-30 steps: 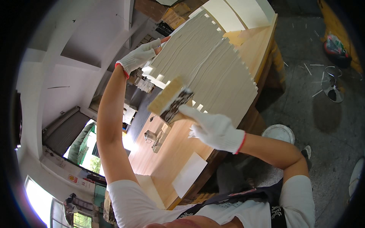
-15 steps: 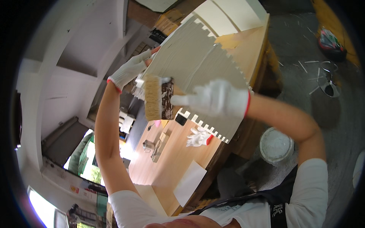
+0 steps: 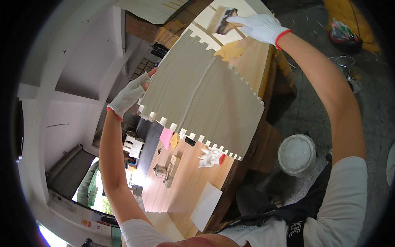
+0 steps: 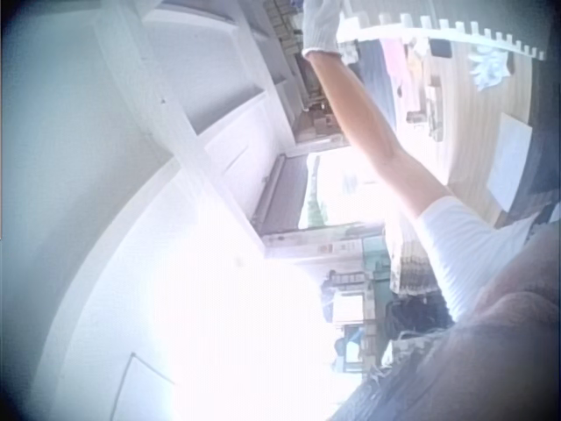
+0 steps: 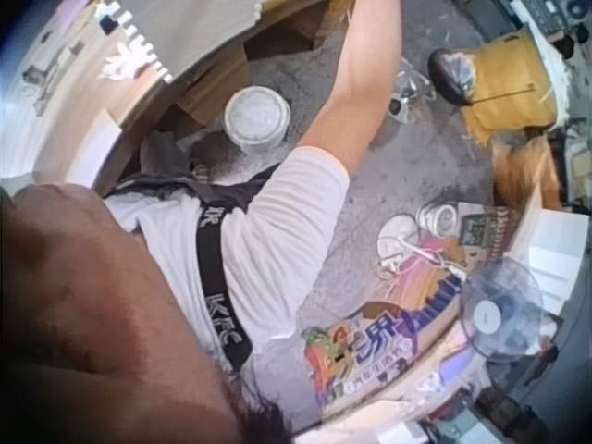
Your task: The person applies white paint to the edges of a stack of wooden panels using a brush. They dip the brush into a paint container, apply paint to the edges, and then place the painted panel onto a separate stack.
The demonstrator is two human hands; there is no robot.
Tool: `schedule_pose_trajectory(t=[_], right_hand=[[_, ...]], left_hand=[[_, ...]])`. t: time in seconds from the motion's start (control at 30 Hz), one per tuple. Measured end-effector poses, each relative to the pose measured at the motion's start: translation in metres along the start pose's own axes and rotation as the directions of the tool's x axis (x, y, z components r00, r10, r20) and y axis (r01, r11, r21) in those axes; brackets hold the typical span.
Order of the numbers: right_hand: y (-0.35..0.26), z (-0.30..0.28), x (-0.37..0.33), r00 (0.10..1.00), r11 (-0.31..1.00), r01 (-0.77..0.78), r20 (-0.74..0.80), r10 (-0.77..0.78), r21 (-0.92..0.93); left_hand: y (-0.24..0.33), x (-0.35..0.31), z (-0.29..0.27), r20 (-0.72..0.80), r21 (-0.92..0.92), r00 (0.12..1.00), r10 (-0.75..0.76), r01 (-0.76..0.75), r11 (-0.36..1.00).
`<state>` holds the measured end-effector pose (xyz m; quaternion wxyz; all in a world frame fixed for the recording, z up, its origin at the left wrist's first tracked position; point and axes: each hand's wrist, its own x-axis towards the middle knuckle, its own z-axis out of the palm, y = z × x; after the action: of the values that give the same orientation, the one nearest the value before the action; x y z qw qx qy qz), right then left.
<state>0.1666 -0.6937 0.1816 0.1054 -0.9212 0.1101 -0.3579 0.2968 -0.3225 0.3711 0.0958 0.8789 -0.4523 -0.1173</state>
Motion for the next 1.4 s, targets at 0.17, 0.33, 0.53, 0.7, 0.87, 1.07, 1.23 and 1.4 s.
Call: schedule_pose_trajectory(t=[0.17,0.33,0.53,0.7,0.87,1.07,1.23,1.4], right_hand=[[-0.107,-0.004,-0.041,0.793,0.792,0.608,-0.088,-0.603,0.054],[-0.107,-0.004,-0.015,0.851,0.860,0.510,0.130,-0.509,0.030],[0.013,0.020,0.014,0.938,0.947,0.295,-0.150,-0.313,-0.129],[-0.031,0.029,-0.020,0.810,0.828,0.479,-0.509,-0.291,0.290],[-0.138,0.107,-0.156,0.977,0.689,0.211,-0.131,-0.167,0.693],[-0.092,0.102,-0.207,0.970,0.725,0.237,-0.109,-0.219,0.647],[-0.184,0.022,-0.115,0.940,0.651,0.341,-0.260,-0.221,0.678],[-0.198,0.052,-0.148,0.972,0.872,0.215,-0.013,-0.233,0.440]], left_hand=[[0.006,-0.014,0.001,0.017,0.011,1.000,0.016,-0.016,1.000],[0.006,-0.012,0.000,-0.010,0.050,0.997,-0.078,0.078,0.996],[0.009,-0.005,0.003,-0.007,-0.008,0.997,0.074,-0.074,0.997],[-0.001,-0.003,0.002,0.017,-0.037,0.998,0.053,-0.052,0.998],[0.003,-0.004,0.002,0.005,-0.025,1.000,0.030,-0.030,0.999],[-0.008,-0.002,-0.001,0.012,-0.044,0.989,0.146,-0.146,0.988],[-0.008,-0.014,0.005,-0.004,-0.069,0.997,0.082,-0.083,0.994],[0.004,-0.005,0.005,-0.011,-0.106,0.990,0.138,-0.138,0.985]])
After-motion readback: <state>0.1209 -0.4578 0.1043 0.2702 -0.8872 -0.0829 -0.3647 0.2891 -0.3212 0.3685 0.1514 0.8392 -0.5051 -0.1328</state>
